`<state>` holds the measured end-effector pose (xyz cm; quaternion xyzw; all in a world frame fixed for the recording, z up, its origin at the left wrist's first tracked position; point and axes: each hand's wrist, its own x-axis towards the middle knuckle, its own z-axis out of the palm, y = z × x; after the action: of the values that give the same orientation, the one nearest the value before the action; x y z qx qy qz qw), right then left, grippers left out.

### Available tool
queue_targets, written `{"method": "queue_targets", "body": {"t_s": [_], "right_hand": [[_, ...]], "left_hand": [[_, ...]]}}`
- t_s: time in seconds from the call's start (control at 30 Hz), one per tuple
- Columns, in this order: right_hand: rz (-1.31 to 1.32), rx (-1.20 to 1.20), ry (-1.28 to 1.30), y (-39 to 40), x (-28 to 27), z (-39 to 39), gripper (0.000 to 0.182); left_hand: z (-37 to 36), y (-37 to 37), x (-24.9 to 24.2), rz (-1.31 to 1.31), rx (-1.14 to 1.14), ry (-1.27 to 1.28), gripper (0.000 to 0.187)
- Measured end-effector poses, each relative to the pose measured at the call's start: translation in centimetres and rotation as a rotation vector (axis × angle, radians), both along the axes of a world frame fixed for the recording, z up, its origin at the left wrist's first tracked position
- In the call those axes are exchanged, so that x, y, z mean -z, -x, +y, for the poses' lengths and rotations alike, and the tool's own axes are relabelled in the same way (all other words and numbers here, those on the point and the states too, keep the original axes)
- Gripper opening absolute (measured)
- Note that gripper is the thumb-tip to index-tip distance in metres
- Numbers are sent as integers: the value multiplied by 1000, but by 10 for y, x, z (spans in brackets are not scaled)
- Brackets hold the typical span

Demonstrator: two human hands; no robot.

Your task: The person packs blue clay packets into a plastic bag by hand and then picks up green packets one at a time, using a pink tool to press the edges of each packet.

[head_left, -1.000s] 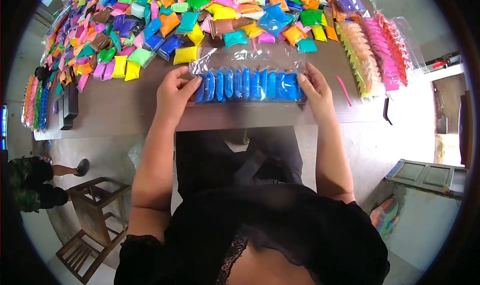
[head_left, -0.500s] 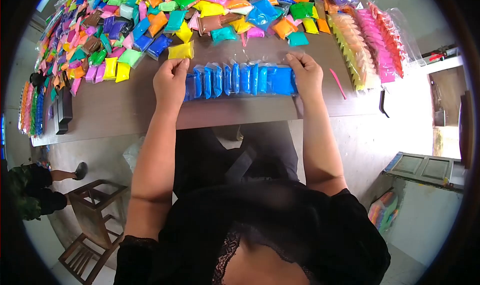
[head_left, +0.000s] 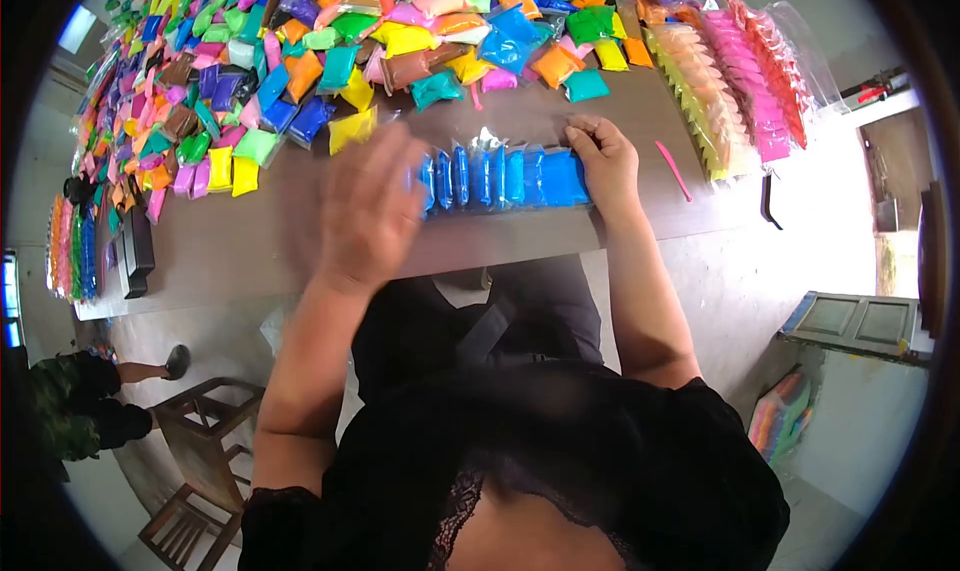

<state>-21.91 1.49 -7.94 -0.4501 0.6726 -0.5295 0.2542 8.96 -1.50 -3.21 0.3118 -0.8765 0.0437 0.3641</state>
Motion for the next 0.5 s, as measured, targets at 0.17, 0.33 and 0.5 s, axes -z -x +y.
{"method": "queue_targets", "body": {"t_s": [0.17, 0.33, 0.5], "right_hand": [[-64, -32, -4, 3, -4, 1, 11], [-268, -267, -8, 22, -13, 4, 14], [-487, -169, -64, 13, -24, 24, 25]], "left_hand": [[25, 69, -5, -265, 213, -116, 57], [21, 86, 11, -340, 128, -74, 53], [20, 87, 12, -335, 107, -68, 51]]}}
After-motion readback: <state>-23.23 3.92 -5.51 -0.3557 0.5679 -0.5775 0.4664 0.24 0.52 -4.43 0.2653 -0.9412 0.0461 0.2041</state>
